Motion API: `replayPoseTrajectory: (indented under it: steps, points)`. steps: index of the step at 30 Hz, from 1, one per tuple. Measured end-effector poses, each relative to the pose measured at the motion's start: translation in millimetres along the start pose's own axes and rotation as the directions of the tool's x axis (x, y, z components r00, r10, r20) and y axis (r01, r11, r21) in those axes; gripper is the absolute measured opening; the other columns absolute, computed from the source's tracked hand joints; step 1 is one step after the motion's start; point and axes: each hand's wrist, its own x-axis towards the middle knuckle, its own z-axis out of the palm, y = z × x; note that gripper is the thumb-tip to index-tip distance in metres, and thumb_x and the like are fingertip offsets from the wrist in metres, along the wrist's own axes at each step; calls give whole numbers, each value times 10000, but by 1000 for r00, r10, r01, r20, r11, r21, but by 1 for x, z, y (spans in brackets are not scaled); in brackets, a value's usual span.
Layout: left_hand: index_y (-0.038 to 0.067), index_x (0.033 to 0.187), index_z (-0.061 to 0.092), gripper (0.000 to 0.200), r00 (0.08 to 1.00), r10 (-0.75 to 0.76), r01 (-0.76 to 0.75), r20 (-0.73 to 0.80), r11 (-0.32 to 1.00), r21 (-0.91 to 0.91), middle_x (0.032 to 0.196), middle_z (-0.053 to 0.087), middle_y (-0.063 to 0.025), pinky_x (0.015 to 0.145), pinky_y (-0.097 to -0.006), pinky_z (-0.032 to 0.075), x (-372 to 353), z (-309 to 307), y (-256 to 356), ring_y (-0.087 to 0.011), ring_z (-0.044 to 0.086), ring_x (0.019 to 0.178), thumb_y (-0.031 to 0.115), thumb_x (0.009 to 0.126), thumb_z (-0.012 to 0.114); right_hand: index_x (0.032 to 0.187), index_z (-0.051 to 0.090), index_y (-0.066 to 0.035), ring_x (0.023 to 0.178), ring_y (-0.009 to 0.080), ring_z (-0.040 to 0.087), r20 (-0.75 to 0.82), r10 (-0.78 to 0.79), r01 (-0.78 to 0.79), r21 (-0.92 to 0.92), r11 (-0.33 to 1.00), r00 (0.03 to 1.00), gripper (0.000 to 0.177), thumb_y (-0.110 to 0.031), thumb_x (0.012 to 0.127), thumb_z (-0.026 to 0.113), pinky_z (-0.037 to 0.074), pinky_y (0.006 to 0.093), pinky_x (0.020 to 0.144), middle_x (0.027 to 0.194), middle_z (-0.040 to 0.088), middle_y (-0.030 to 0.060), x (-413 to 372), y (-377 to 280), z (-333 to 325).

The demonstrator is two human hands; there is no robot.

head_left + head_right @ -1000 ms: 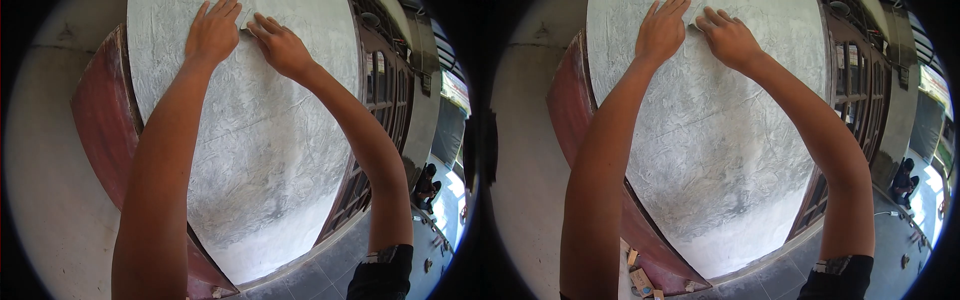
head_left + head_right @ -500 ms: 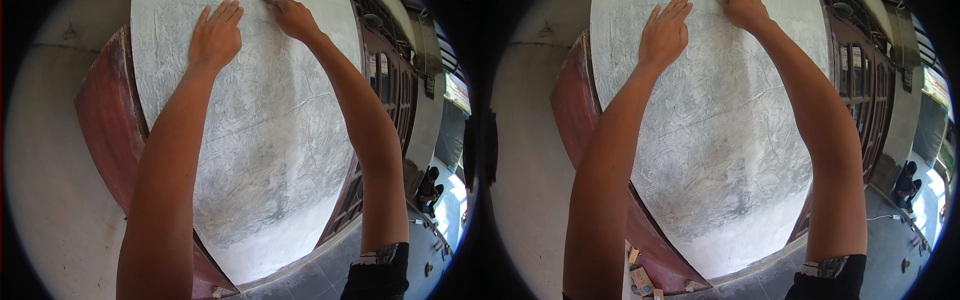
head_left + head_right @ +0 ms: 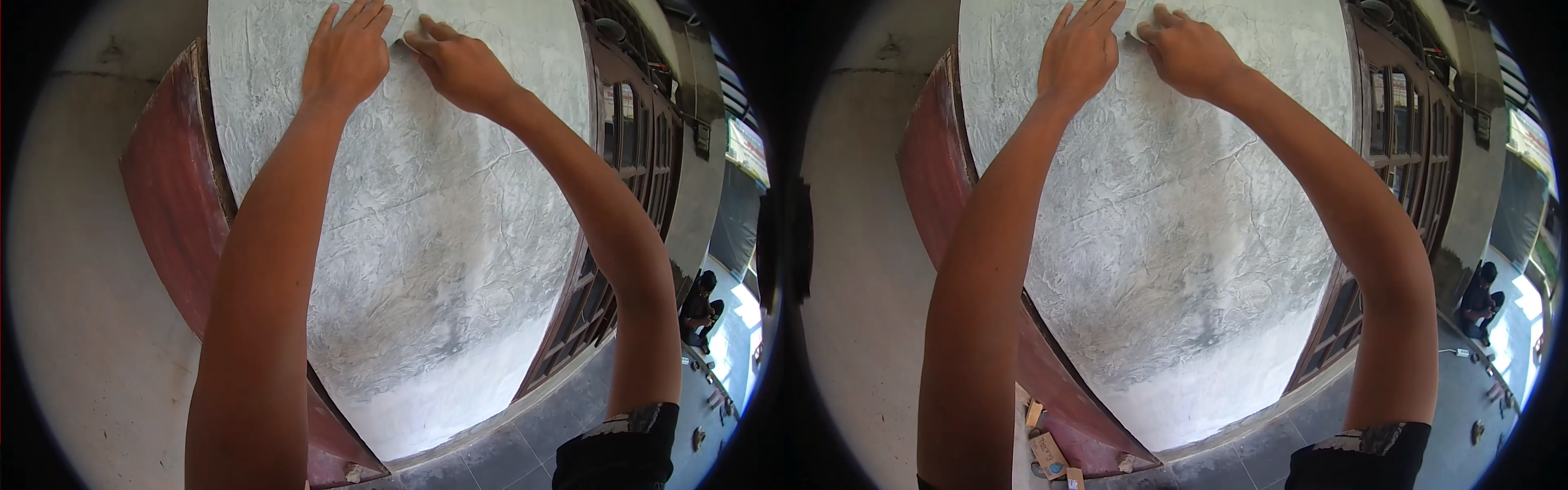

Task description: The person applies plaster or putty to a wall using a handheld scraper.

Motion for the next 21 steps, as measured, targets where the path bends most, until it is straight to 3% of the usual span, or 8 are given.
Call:
replayPoseTrajectory:
  steps: [2, 5, 6, 12, 14, 16, 20, 21]
  points:
    - [-15, 1420, 580, 457, 1000, 1, -1, -8, 1000, 14, 1558, 518, -131, 1282, -422, 245, -1, 0, 0, -241, 414, 1492, 36, 974, 492, 1385, 656, -129, 1166, 385, 687, -100, -77, 73, -45, 996, 992, 359, -254, 1068, 542, 542, 479, 1024, 1510, 546, 200, -13, 4, 15]
    - [-15, 1414, 586, 453, 1000, 11, -10, -11, 1000, 25, 1557, 520, -132, 1280, -423, 248, -2, 1, 0, -241, 415, 1492, 36, 973, 492, 1392, 656, -152, 1172, 373, 690, 242, 396, -416, 38, 908, 886, 357, -270, 1074, 546, 542, 459, 1042, 1515, 546, 186, 34, 67, 10]
    - [-15, 1409, 590, 450, 1000, 13, -13, -20, 1000, 21, 1556, 521, -134, 1278, -424, 252, -2, 1, -1, -242, 416, 1492, 36, 973, 492, 1384, 637, -76, 1200, 434, 625, 263, 401, -449, 156, 880, 877, 426, -286, 1118, 380, 514, 496, 1036, 1408, 587, 274, 46, 50, -20]
    - [-15, 1400, 596, 441, 1000, 13, -13, -15, 1000, 26, 1552, 525, -137, 1277, -427, 255, -1, 1, -1, -247, 421, 1489, 37, 976, 489, 1368, 673, -146, 1218, 363, 668, -38, -42, 39, -59, 997, 998, 346, -227, 1038, 607, 538, 462, 1051, 1525, 537, 181, -19, -2, 9]
    - [-14, 1400, 596, 441, 1000, 6, -5, -16, 1000, 24, 1551, 525, -139, 1275, -430, 257, 1, 0, -1, -251, 423, 1487, 41, 976, 487, 1349, 680, -139, 1189, 352, 686, -91, -61, 54, -77, 996, 994, 332, -243, 1047, 588, 553, 462, 1020, 1514, 549, 178, -12, 15, 11]
    - [-13, 1400, 597, 442, 1000, 5, -5, 11, 1000, 19, 1550, 525, -141, 1274, -434, 259, -2, 0, 0, -255, 424, 1486, 45, 976, 486, 1346, 676, -134, 1149, 352, 701, 231, 339, -373, 128, 919, 912, 333, -258, 1059, 563, 566, 464, 983, 1505, 560, 171, 26, 40, -14]
    - [-5, 1425, 575, 457, 999, 42, -42, -1, 997, 60, 1564, 508, -139, 1276, -450, 253, -1, 0, -2, -258, 412, 1493, 74, 985, 485, 1389, 624, -63, 1336, 404, 561, 31, 230, -232, 115, 966, 973, 404, -214, 1081, 409, 499, 485, 1076, 1519, 517, 238, 38, 45, 14]
    - [-2, 1441, 561, 466, 999, 41, -41, 8, 997, 62, 1577, 494, -136, 1280, -456, 241, 0, 1, -1, -255, 396, 1504, 90, 991, 481, 1371, 653, -152, 1158, 348, 699, -107, 60, -59, 4, 998, 993, 345, -276, 1070, 542, 562, 463, 988, 1482, 579, 174, 19, 43, 30]
